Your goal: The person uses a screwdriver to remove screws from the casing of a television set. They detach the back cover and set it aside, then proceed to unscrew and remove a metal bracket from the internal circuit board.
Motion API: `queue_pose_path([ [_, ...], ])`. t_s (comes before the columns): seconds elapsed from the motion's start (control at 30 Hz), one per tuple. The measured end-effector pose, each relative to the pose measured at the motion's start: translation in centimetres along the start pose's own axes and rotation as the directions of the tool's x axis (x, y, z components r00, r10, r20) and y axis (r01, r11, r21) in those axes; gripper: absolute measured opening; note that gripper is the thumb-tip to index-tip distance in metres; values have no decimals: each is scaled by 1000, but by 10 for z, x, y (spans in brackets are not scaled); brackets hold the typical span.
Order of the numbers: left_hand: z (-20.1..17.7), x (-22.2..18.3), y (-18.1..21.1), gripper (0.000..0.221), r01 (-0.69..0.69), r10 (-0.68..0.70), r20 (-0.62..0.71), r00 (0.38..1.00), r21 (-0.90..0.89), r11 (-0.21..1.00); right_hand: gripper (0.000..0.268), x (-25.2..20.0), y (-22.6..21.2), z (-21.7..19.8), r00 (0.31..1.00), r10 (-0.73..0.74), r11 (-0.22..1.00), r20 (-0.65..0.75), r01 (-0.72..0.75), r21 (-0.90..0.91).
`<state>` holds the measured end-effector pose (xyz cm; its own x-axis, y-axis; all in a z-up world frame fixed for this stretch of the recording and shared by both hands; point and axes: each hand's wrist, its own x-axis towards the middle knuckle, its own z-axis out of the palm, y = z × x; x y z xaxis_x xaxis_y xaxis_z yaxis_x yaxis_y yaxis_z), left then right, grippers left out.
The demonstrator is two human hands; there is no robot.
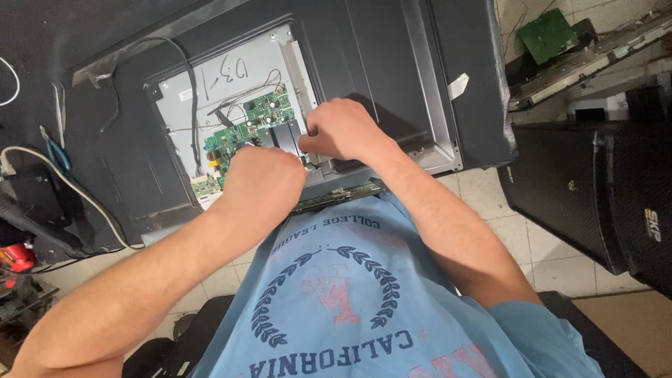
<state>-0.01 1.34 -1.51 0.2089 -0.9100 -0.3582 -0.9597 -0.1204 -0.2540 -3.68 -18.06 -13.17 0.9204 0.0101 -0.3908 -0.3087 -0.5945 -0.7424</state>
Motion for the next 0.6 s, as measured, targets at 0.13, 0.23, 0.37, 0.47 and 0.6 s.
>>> queue_pose_path([
  [0.13, -34, 8, -4, 20, -11, 12, -31, 999, 48, 999, 46, 4, 8, 6, 1000, -4, 1000, -11, 4, 7],
  [0.23, -21, 10, -5, 26, 8, -6, -27, 1000, 63, 998, 46, -1, 0, -1, 1000, -16, 1000, -17, 16, 7],
  [0.37, 5, 0, -6, 30, 5, -3, 24, 1000, -61, 998, 48, -3, -3, -1, 1000, -19, 1000, -5, 19, -10],
  [0.47, -42, 14, -5, 19, 45, -48, 51, 998, 50, 998, 44, 1, 1, 0, 1000, -2, 1000, -15, 2, -26],
  [0.6, -11, 7, -6, 22, 17, -17, 25, 1000, -7, 1000, 43, -4, -3, -1, 1000, 3, 999, -7, -3, -33],
])
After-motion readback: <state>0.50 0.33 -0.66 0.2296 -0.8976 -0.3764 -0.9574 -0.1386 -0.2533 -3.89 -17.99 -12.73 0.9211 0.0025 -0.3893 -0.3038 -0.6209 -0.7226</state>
